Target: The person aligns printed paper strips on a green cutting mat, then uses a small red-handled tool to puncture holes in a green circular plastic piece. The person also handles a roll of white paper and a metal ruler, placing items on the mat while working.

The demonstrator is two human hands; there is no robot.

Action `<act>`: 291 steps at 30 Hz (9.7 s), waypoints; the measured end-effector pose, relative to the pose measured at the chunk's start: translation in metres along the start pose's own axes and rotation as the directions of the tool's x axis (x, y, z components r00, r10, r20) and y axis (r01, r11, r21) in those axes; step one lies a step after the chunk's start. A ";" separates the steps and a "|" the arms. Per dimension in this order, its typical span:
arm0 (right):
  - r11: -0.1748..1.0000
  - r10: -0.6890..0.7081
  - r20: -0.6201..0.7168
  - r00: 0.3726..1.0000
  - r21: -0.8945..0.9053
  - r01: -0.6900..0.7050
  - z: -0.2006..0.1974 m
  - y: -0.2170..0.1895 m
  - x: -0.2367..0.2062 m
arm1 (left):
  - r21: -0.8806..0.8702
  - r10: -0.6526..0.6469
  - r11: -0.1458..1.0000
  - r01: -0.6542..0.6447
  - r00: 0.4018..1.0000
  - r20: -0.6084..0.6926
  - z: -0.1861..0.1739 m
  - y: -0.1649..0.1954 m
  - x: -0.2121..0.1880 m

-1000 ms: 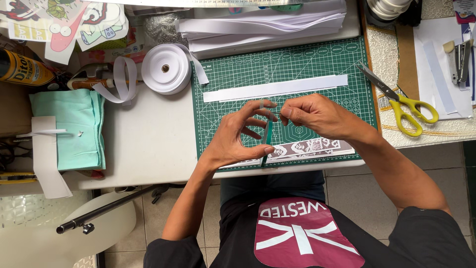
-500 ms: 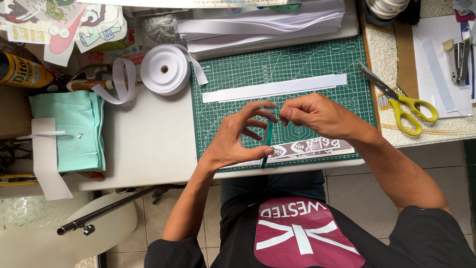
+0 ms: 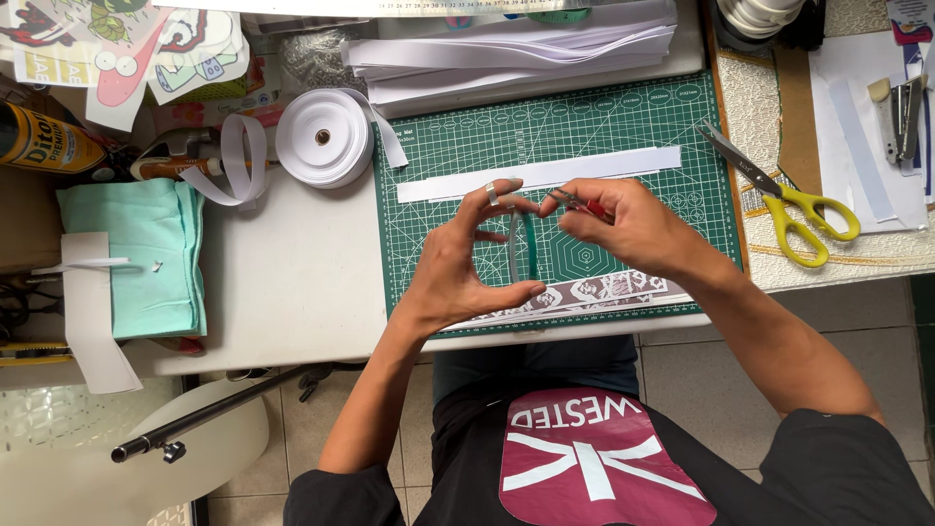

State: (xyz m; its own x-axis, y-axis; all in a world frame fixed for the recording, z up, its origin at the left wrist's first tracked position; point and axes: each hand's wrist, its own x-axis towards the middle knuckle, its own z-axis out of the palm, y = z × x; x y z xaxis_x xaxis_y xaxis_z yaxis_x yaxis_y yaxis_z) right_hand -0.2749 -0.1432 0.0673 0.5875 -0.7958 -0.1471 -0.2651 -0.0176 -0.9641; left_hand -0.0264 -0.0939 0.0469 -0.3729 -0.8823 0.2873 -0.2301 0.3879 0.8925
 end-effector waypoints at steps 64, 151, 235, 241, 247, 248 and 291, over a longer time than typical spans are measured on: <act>0.999 -0.002 -0.161 0.987 0.031 0.007 0.007 -0.013 0.018 | 0.001 -0.036 0.999 0.036 0.998 0.061 0.014 -0.003 0.000; 0.906 0.294 -0.015 0.956 0.324 -0.273 0.021 0.032 0.043 | 0.023 -0.125 0.992 0.125 0.992 -0.007 0.011 -0.032 0.002; 0.992 0.124 0.109 0.986 -0.025 -0.122 0.010 0.025 0.033 | -0.104 -0.102 0.989 0.101 0.995 -0.012 -0.001 -0.026 -0.012; 0.992 0.124 0.105 0.987 -0.034 -0.121 0.010 0.022 0.033 | -0.098 -0.095 0.991 0.093 0.995 -0.013 0.000 -0.027 -0.012; 0.994 0.113 0.100 0.989 -0.023 -0.111 0.008 0.027 0.034 | -0.104 -0.086 0.991 0.084 0.996 -0.016 0.000 -0.027 -0.013; 0.992 0.122 0.095 0.988 -0.032 -0.119 0.008 0.029 0.034 | -0.102 -0.086 0.991 0.084 0.996 -0.019 0.000 -0.028 -0.013; 0.998 0.019 -0.108 0.994 0.055 -0.014 0.014 0.006 0.038 | -0.081 -0.064 0.995 0.059 0.996 -0.060 0.013 -0.031 -0.013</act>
State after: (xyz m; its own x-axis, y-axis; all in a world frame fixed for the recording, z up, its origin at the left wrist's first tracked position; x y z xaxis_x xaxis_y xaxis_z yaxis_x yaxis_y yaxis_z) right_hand -0.2435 -0.1651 0.0529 0.4964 -0.8566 -0.1411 -0.2307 0.0265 -0.9727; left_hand -0.0258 -0.0915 0.0111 -0.3023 -0.9198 0.2501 -0.1778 0.3121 0.9333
